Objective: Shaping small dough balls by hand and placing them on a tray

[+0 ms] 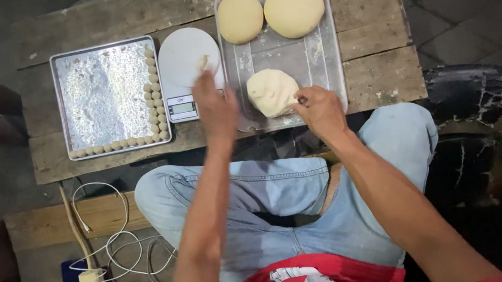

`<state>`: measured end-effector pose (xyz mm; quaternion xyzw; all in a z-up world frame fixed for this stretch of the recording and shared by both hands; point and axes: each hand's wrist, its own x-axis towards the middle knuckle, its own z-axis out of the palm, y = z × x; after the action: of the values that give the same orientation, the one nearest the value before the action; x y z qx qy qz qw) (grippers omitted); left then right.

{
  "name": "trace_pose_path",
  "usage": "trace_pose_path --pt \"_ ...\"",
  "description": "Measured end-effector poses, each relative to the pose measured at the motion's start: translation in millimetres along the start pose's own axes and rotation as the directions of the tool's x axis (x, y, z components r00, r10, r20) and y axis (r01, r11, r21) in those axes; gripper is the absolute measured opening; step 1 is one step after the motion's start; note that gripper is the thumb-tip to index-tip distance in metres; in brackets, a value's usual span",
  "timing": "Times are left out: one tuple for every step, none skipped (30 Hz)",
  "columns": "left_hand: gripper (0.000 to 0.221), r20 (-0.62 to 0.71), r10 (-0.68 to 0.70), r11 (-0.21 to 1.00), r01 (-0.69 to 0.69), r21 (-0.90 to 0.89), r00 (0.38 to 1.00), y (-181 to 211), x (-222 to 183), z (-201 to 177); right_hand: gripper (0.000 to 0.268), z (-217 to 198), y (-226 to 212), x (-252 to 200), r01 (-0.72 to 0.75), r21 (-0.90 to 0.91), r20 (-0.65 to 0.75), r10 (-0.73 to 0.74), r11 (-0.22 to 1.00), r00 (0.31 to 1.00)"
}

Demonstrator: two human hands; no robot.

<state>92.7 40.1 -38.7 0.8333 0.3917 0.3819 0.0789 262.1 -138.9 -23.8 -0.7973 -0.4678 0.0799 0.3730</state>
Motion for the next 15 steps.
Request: trace_pose_path --pt "0.044 0.001 0.001 1.000 -0.001 0.001 1.000 19.9 -6.8 -7.3 0.024 -0.3 0.8 0.8 -0.001 0.002 0.000 0.001 1.000 1.000" --pt "0.039 0.064 0.078 0.995 -0.074 -0.066 0.995 39.8 -14.8 -14.4 0.022 -0.6 1.9 0.8 0.000 0.019 0.007 0.000 1.000 1.000" --pt "0.034 0.120 0.158 0.980 -0.141 -0.137 0.980 59.4 -23.2 -21.7 0.021 -0.5 2.8 0.5 0.001 0.036 0.015 -0.002 0.999 1.000" --pt "0.034 0.122 0.152 0.981 -0.135 -0.136 0.981 65.2 -33.5 -13.1 0.021 2.1 5.9 0.2 0.001 0.034 0.021 -0.002 0.999 1.000" --pt "0.037 0.119 0.227 0.960 -0.201 -0.193 0.967 71.1 -43.7 -5.0 0.019 4.5 8.8 -0.2 -0.038 0.039 0.023 0.038 0.999 0.999" --pt "0.041 0.108 0.301 0.931 -0.268 -0.248 0.947 76.7 -51.5 3.6 0.018 7.0 11.2 1.8 -0.075 0.044 0.024 0.074 0.996 0.997" --pt "0.041 0.107 0.297 0.932 -0.264 -0.247 0.949 75.4 -57.3 7.3 0.018 3.0 7.6 0.4 -0.073 0.043 0.027 0.072 0.996 0.997" --pt "0.037 0.091 0.302 0.929 -0.271 -0.254 0.949 74.2 -60.6 12.1 0.020 -1.5 4.3 0.6 -0.172 0.148 0.058 0.165 0.974 0.985" --pt "0.033 0.076 0.306 0.925 -0.278 -0.260 0.949 73.5 -63.8 17.1 0.023 -6.5 1.2 0.9 -0.269 0.248 0.100 0.252 0.931 0.963" --pt "0.033 0.076 0.310 0.923 -0.281 -0.264 0.948 75.2 -61.8 18.1 0.023 -11.5 -1.1 1.9 -0.270 0.248 0.095 0.254 0.930 0.962" --pt "0.029 0.047 0.309 0.925 -0.288 -0.246 0.950 76.9 -59.8 19.2 0.020 -16.5 -3.4 2.8 -0.347 0.359 0.154 0.312 0.866 0.938" --pt "0.025 0.020 0.304 0.930 -0.292 -0.224 0.952 77.0 -59.3 18.6 0.018 -19.7 -6.8 2.7 -0.420 0.460 0.224 0.356 0.782 0.907" --pt "0.025 0.021 0.305 0.930 -0.293 -0.223 0.952 77.0 -59.8 19.2 0.018 -18.9 -5.2 0.6 -0.421 0.462 0.224 0.356 0.781 0.907" --pt "0.022 0.033 0.290 0.933 -0.275 -0.232 0.956 76.5 -58.9 20.0 0.018 -17.8 -3.9 0.4 -0.418 0.578 0.226 0.354 0.701 0.907" --pt "0.020 0.045 0.275 0.936 -0.257 -0.241 0.960 75.8 -58.2 20.6 0.019 -16.6 -2.9 0.1 -0.407 0.682 0.228 0.352 0.607 0.908"
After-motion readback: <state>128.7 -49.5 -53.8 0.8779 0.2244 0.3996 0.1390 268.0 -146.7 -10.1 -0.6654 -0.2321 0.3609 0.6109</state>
